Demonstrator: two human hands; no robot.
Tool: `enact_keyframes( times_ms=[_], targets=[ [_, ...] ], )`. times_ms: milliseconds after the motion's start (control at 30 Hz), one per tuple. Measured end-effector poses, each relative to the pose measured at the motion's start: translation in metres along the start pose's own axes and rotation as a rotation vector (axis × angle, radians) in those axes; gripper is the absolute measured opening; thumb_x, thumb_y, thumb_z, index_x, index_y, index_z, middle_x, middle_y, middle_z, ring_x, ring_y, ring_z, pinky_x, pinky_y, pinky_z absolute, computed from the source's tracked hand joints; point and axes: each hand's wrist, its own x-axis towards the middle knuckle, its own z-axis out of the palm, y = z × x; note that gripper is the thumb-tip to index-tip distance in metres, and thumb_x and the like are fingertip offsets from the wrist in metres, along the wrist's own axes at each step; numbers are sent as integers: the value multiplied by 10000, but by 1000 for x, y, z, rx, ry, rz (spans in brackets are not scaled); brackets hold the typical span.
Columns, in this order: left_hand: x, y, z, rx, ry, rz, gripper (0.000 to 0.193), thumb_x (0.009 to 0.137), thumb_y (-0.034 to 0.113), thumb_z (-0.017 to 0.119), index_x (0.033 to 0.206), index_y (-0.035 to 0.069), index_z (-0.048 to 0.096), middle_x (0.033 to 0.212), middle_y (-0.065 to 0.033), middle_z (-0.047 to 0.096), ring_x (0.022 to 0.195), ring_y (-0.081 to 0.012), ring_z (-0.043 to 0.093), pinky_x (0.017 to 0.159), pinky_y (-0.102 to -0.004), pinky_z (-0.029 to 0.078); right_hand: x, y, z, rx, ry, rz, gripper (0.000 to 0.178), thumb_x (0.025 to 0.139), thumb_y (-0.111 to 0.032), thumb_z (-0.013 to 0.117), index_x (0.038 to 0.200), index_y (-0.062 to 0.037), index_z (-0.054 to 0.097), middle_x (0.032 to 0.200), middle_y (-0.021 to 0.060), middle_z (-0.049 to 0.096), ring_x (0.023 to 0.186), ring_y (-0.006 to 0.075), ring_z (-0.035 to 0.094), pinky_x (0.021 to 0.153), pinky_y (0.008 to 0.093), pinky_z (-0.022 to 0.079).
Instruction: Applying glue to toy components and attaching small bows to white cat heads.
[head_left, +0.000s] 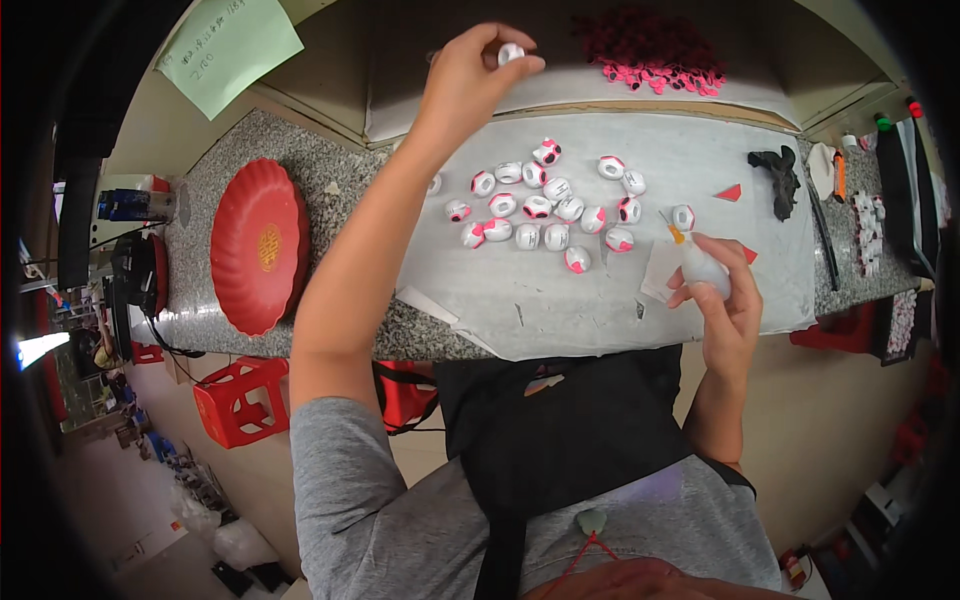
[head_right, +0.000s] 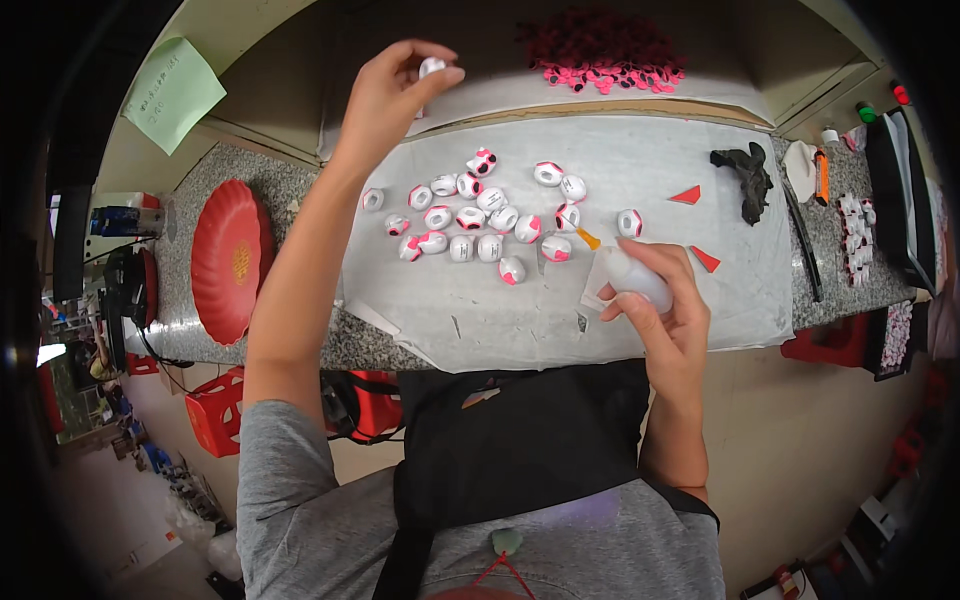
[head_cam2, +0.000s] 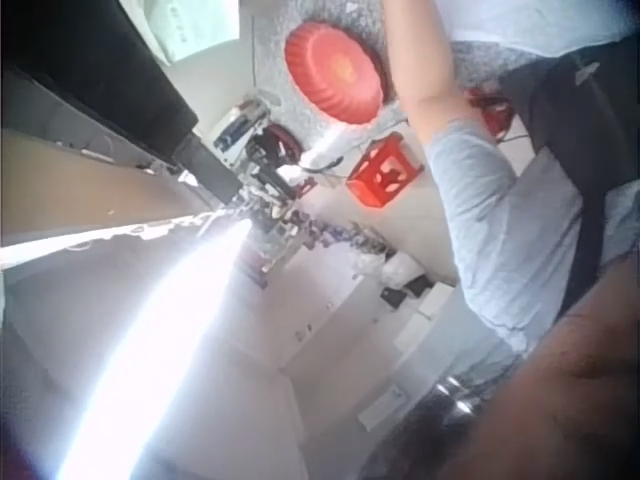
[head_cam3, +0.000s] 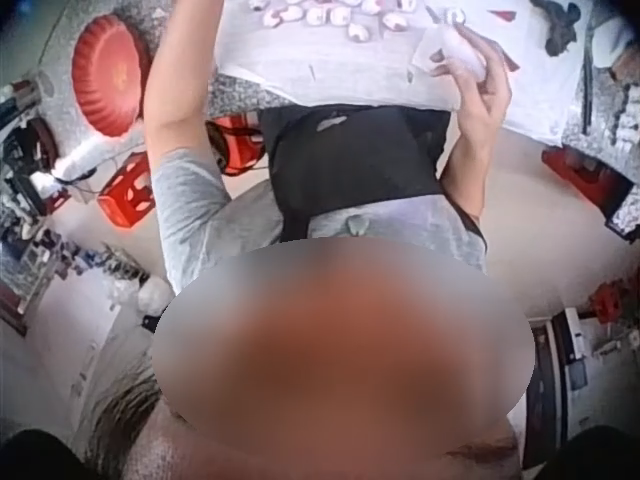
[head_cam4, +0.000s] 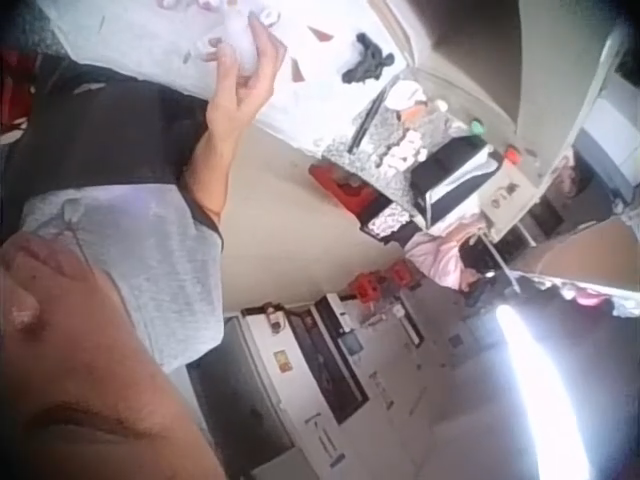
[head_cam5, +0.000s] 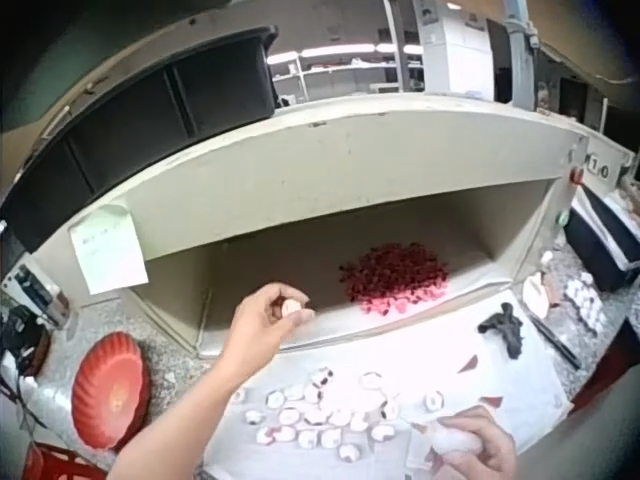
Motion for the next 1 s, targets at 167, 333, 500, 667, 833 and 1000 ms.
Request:
enact_keyframes(
  times_ms=[167,333,500,667,833,1000],
  targets=[
    [-90,32,7,-667,-13,-137,155,712,39,565,856,4,521,804,-28,533,667,-71,497,608,-183,410,7,9,-1,308,136,-116,316,623,-10,583,894,-6,423,913,126,426,683,142,492,508,222,418],
    [-140,33,40,-1062,11,-273,221,730,-4,523,948,-16,486,859,-60,523,760,-101,508,661,-219,434,13,-5,19,551,226,-154,308,610,-22,591,871,-28,428,872,90,422,706,113,427,564,204,362],
    [-144,29,60,-1148,115,-164,317,715,-2,532,1015,-1,431,1005,-163,481,876,-199,508,746,-318,443,7,-5,31,214,167,-401,324,629,-132,637,850,-44,417,848,63,390,757,133,413,668,233,354],
    [-148,24,61,-1166,128,-198,354,695,-26,540,1025,-3,414,1003,-164,480,893,-204,505,778,-339,432,-2,-7,44,-123,163,-600,391,559,-222,721,784,-62,444,735,56,439,624,128,439,558,239,363],
    [-149,24,60,-1197,124,-190,353,692,-31,538,1021,-11,412,1003,-169,480,892,-201,507,782,-337,431,-2,-9,48,-170,109,-608,399,536,-205,739,782,-64,458,736,57,456,581,121,442,539,233,361],
    [-150,21,59,-1256,60,-141,347,699,-98,501,1023,-16,410,1034,-165,463,1003,-194,439,767,-249,420,-1,-7,50,-179,89,-609,385,532,-167,738,778,-62,461,733,57,458,562,121,442,514,228,368]
  ],
)
